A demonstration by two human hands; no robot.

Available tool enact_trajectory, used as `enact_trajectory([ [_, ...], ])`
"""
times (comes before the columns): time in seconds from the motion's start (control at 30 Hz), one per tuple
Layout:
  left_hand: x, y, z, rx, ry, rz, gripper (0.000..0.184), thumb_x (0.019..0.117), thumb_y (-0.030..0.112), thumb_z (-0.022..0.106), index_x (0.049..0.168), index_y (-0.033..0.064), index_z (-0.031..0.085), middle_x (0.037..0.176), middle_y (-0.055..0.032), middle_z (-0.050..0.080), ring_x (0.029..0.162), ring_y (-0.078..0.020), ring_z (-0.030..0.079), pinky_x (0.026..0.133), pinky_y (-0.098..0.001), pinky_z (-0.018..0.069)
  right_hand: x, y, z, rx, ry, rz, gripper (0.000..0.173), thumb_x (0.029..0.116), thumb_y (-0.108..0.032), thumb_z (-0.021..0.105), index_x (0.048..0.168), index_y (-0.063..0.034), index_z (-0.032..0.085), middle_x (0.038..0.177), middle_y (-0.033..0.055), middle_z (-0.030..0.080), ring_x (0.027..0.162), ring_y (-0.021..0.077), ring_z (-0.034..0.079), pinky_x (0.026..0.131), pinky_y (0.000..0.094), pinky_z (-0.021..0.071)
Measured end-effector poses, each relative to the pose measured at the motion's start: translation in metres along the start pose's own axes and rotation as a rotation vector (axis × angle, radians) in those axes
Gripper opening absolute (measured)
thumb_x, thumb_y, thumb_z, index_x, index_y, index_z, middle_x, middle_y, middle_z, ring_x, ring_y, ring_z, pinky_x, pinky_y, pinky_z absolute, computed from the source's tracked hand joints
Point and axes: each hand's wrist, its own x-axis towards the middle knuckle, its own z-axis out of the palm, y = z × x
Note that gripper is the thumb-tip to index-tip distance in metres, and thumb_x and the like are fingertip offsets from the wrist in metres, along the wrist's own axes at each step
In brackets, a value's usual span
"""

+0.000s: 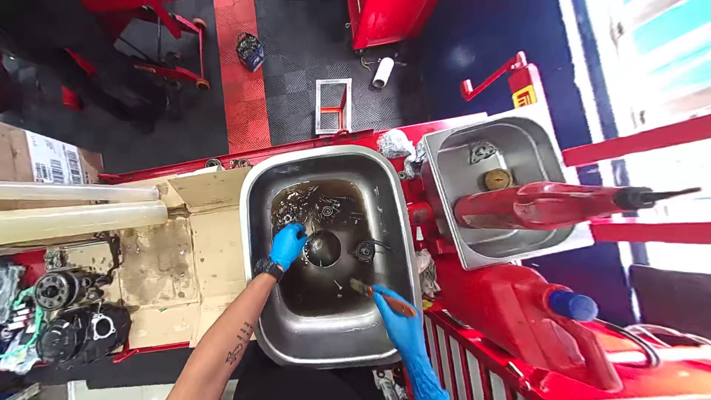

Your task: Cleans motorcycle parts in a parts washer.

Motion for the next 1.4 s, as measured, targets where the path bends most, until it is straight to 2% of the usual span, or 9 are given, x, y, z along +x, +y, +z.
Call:
enact_trajectory([
  [0.17,-0.039,-0.001,0.038,0.134,-0.1,0.075,0.033,0.0985,0.019,0.063,0.129,0.0062,0.067,0.131,-0.0169,0.065,0.125,-0.0305,0.062,0.109,-0.049,0.0484,-0.051,0.009,-0.047,-0.221,0.094,0.158,0.023,0.0941,-0.021,0.067,0.109,-0.0068,0.077,0.104,0.0055,0.077,0.092,0.0104,0.073,0.084,0.0341,0.06],
  [0.23,-0.051,-0.002,0.054,0.211,-0.114,0.092,0.033,0.0986,0.019,0.062,0.129,0.0061,0.067,0.13,-0.0175,0.065,0.124,-0.0312,0.062,0.108,-0.0479,0.0485,-0.065,-0.001,-0.064,-0.379,0.172,0.065,0.029,0.0962,-0.02,0.067,0.115,-0.0001,0.075,0.113,0.0157,0.075,0.103,0.024,0.073,0.091,0.0453,0.0584],
  [0.3,-0.063,-0.005,0.065,0.274,-0.114,0.096,0.033,0.0984,0.017,0.061,0.128,0.0057,0.067,0.129,-0.0178,0.066,0.123,-0.032,0.062,0.108,-0.0476,0.0483,-0.064,-0.021,-0.065,-0.415,0.282,-0.153,0.033,0.0965,-0.018,0.065,0.117,0.0063,0.072,0.121,0.0223,0.072,0.115,0.0303,0.07,0.101,0.0445,0.0553],
  [0.43,-0.085,-0.011,0.083,0.319,-0.144,0.069,0.041,0.0968,0.017,0.063,0.136,0.0069,0.063,0.134,-0.0177,0.063,0.127,-0.0337,0.059,0.11,-0.049,0.0457,0.013,-0.067,0.016,-0.192,0.237,-0.356,0.038,0.101,-0.02,0.06,0.13,0.0038,0.067,0.136,0.017,0.066,0.13,0.0227,0.062,0.112,0.0381,0.0497],
  [0.6,-0.116,-0.015,0.077,0.201,-0.011,0.099,0.046,0.0995,0.025,0.061,0.142,0.0068,0.06,0.143,-0.0153,0.06,0.135,-0.0298,0.055,0.116,-0.0463,0.0415,0.172,-0.001,0.127,-0.451,0.195,-0.211,0.081,0.0992,-0.051,0.058,0.154,0.0067,0.04,0.161,0.0286,0.035,0.153,0.0423,0.029,0.126,0.0515,0.0249],
  [0.87,-0.18,-0.032,0.038,-0.095,0.339,0.137,0.035,0.1017,0.027,0.057,0.129,0.0098,0.071,0.132,-0.0093,0.069,0.127,-0.0257,0.063,0.11,-0.0464,0.0477,0.234,-0.021,0.226,-0.647,0.009,-0.467,0.087,0.0944,-0.066,0.055,0.154,-0.0039,0.045,0.163,0.0216,0.036,0.153,0.0434,0.028,0.125,0.0606,0.0187],
  [1.0,-0.182,-0.045,0.028,-0.188,0.399,0.207,0.031,0.1011,0.023,0.058,0.123,0.0084,0.074,0.126,-0.0086,0.072,0.122,-0.0237,0.066,0.108,-0.0442,0.0497,0.21,-0.036,0.263,-0.685,-0.301,-0.599,0.074,0.0955,-0.063,0.056,0.15,-0.0131,0.054,0.164,0.0148,0.038,0.153,0.0407,0.029,0.124,0.0617,0.0207],
  [1.13,-0.177,-0.054,0.013,-0.249,0.394,0.243,0.03,0.1017,0.023,0.058,0.122,0.0069,0.074,0.125,-0.0096,0.072,0.123,-0.0228,0.066,0.109,-0.0421,0.0493,0.156,-0.03,0.285,-0.673,-0.479,-0.653,0.067,0.1001,-0.052,0.055,0.15,-0.0076,0.053,0.163,0.0118,0.04,0.153,0.037,0.03,0.125,0.0552,0.0235],
  [1.4,-0.146,-0.056,-0.012,-0.279,0.237,0.296,0.036,0.103,0.026,0.055,0.127,0.0047,0.071,0.129,-0.0123,0.07,0.125,-0.0216,0.064,0.111,-0.0408,0.0476,0.018,0.006,0.208,-0.663,-0.708,-0.56,0.047,0.0977,-0.033,0.065,0.138,-0.0097,0.064,0.152,0.0112,0.055,0.146,0.0341,0.043,0.121,0.0532,0.0346],
])
